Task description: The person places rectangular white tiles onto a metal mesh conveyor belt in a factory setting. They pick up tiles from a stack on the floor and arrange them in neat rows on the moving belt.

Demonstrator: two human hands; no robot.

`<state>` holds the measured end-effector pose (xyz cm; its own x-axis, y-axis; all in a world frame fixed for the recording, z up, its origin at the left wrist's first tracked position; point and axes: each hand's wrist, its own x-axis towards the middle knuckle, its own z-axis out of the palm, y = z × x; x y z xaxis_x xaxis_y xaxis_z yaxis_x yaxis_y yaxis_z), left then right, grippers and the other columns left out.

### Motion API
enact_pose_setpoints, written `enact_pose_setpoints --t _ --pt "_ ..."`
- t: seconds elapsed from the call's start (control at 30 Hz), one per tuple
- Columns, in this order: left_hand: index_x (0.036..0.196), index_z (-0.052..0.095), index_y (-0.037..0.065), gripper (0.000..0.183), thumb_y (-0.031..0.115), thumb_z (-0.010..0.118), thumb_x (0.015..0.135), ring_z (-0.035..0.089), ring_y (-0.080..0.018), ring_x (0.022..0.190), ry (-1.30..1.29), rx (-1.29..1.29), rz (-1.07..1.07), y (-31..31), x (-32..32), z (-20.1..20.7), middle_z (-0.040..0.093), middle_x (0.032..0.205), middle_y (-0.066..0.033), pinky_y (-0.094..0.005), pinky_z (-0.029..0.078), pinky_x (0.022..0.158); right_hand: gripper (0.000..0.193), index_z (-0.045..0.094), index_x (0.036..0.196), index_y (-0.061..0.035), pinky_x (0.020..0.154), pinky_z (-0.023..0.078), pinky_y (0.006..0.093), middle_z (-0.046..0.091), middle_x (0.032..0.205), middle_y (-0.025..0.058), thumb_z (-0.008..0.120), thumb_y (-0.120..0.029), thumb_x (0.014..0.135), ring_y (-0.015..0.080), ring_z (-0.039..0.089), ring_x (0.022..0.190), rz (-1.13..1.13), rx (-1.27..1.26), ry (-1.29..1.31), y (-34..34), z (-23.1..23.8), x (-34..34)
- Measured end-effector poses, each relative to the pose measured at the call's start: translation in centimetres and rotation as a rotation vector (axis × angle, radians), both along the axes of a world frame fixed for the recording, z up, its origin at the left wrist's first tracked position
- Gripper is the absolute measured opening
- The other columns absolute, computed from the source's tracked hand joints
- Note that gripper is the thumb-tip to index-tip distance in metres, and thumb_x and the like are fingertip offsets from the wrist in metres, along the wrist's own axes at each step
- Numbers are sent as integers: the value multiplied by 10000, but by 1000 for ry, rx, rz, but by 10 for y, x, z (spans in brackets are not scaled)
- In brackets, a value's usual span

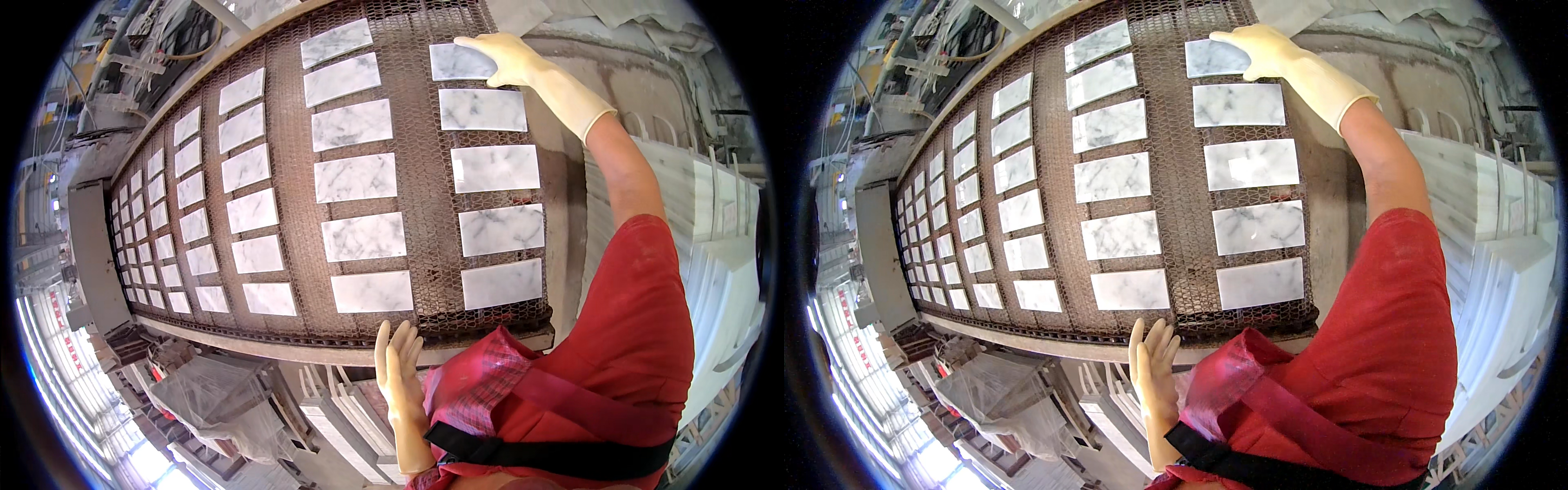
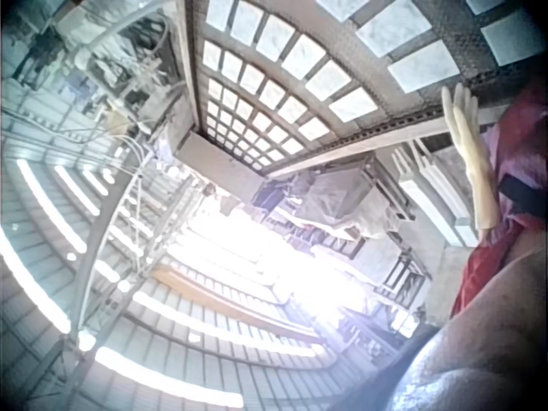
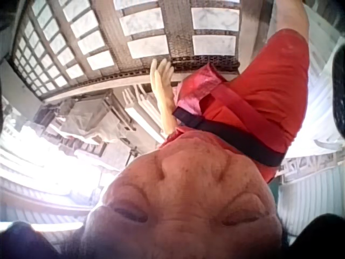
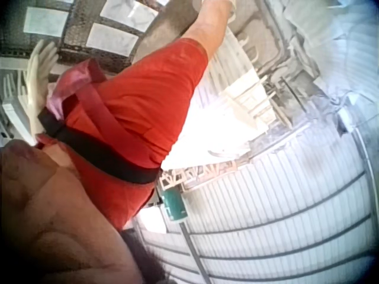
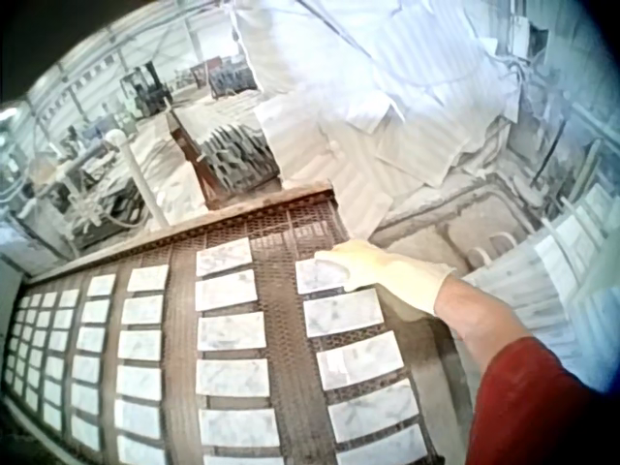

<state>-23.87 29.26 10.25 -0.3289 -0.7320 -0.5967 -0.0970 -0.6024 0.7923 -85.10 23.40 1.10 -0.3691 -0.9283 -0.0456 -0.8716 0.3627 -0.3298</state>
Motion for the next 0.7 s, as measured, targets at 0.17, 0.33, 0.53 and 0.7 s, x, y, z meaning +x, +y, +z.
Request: enact_pose_setpoints --t 0.17,0.33,0.53,0.7 --pt "1713 307 3 717 418 531 1173 518 -467 1500 22 4 19 4 4 -1 494 1617 -347 -563 437 1264 898 517 1625 -161 1160 520 478 679 1466 175 871 -40 809 400 633 1346 -29 -170 164 15 -5 10" --pt "1703 321 -6 707 415 532 1175 536 -462 1485 29 -17 67 8 11 -3 507 1605 -347 -550 447 1261 648 590 1541 -147 1042 559 500 738 1346 147 808 -218 935 397 694 1199 -206 -309 279 63 -14 49" --pt "1688 348 -21 676 384 537 1180 560 -432 1475 16 -11 53 11 8 0 539 1587 -330 -519 449 1262 594 597 1532 -166 959 569 512 770 1228 141 772 -281 976 389 718 1109 -336 -210 300 74 -47 33" --pt "1703 338 5 687 411 523 1180 539 -462 1485 29 -31 9 12 8 -5 508 1609 -342 -559 447 1256 587 587 1539 -172 915 567 521 766 1145 139 758 -274 987 393 718 1057 -312 -160 342 58 -51 24"
